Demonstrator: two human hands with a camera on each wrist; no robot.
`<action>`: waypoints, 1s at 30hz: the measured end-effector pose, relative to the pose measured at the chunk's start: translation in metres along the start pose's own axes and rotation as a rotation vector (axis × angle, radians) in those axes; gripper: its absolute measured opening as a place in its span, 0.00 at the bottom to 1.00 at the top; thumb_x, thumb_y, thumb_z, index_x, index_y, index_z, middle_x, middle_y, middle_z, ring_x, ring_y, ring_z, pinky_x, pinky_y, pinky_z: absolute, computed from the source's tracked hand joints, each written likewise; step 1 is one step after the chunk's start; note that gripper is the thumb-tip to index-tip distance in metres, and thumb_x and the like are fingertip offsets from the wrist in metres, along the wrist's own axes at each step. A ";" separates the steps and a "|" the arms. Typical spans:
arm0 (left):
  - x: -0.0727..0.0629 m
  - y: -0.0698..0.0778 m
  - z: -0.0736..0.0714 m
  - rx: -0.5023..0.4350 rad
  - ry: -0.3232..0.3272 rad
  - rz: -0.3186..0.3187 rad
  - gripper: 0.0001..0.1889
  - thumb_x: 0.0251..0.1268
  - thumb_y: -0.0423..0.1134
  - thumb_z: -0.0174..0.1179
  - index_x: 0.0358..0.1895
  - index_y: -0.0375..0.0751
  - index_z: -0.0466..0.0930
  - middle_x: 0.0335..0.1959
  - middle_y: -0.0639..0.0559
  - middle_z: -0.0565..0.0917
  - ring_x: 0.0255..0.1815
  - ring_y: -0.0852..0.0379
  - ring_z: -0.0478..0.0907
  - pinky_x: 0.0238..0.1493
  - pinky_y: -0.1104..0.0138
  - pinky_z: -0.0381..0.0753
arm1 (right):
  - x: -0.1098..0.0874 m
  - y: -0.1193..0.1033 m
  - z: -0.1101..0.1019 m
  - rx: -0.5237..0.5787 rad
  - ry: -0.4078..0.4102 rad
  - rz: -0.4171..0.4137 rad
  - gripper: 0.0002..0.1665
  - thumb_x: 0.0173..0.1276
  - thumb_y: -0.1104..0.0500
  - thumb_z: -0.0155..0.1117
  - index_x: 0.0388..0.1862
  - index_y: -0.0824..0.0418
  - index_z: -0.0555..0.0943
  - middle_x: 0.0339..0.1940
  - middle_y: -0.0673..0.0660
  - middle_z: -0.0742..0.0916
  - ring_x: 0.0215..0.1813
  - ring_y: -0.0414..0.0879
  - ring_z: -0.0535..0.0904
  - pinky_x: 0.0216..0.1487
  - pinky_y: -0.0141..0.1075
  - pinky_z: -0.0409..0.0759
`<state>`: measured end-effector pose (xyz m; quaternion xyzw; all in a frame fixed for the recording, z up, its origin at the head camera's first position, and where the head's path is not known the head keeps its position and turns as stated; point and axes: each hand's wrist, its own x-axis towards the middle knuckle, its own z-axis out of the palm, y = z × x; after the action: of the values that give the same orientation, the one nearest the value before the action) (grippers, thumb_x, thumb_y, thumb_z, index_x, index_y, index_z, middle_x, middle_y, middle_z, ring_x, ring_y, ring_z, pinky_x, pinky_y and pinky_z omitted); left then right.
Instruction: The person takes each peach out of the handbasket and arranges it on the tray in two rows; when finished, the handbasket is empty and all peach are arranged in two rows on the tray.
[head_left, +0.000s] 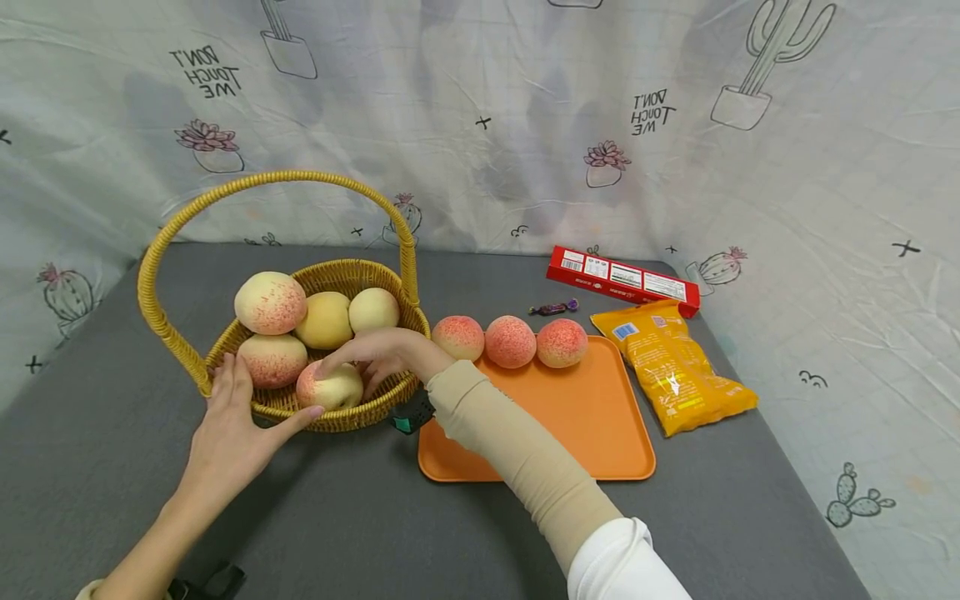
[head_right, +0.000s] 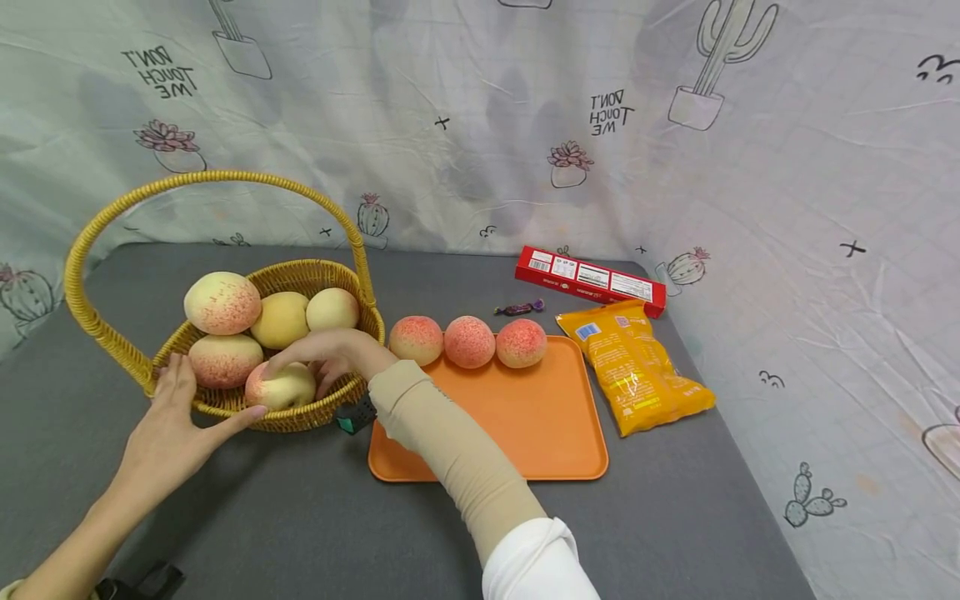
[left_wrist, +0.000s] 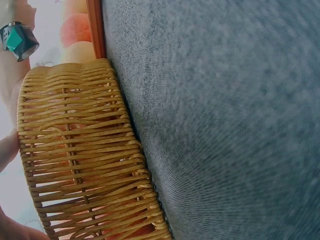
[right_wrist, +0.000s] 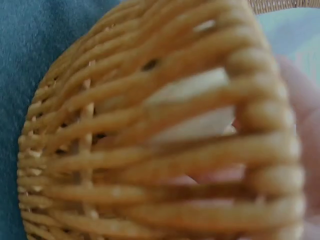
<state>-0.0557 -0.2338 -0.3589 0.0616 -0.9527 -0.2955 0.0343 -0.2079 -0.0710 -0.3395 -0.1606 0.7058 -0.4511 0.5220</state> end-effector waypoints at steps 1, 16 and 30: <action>0.000 0.000 0.000 0.000 0.001 0.001 0.62 0.60 0.65 0.60 0.74 0.28 0.25 0.75 0.29 0.28 0.74 0.28 0.29 0.60 0.29 0.49 | 0.000 0.000 0.001 -0.003 0.001 0.001 0.22 0.67 0.56 0.62 0.56 0.67 0.73 0.43 0.59 0.80 0.39 0.50 0.80 0.37 0.39 0.81; 0.000 0.000 -0.001 0.006 -0.010 -0.004 0.63 0.60 0.66 0.60 0.74 0.27 0.25 0.75 0.29 0.27 0.74 0.28 0.30 0.58 0.28 0.50 | -0.015 0.010 0.009 -0.390 0.358 -0.320 0.12 0.48 0.56 0.80 0.21 0.57 0.82 0.15 0.47 0.77 0.21 0.38 0.68 0.25 0.26 0.68; 0.000 -0.001 0.001 0.013 -0.012 -0.013 0.63 0.60 0.66 0.60 0.74 0.27 0.25 0.75 0.28 0.27 0.74 0.27 0.30 0.57 0.27 0.51 | -0.048 0.035 -0.011 0.016 0.421 -0.643 0.43 0.50 0.73 0.76 0.67 0.67 0.73 0.63 0.63 0.79 0.61 0.45 0.78 0.54 0.31 0.78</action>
<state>-0.0559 -0.2338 -0.3602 0.0664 -0.9544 -0.2899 0.0262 -0.1898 -0.0132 -0.3388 -0.2734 0.7076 -0.6206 0.1988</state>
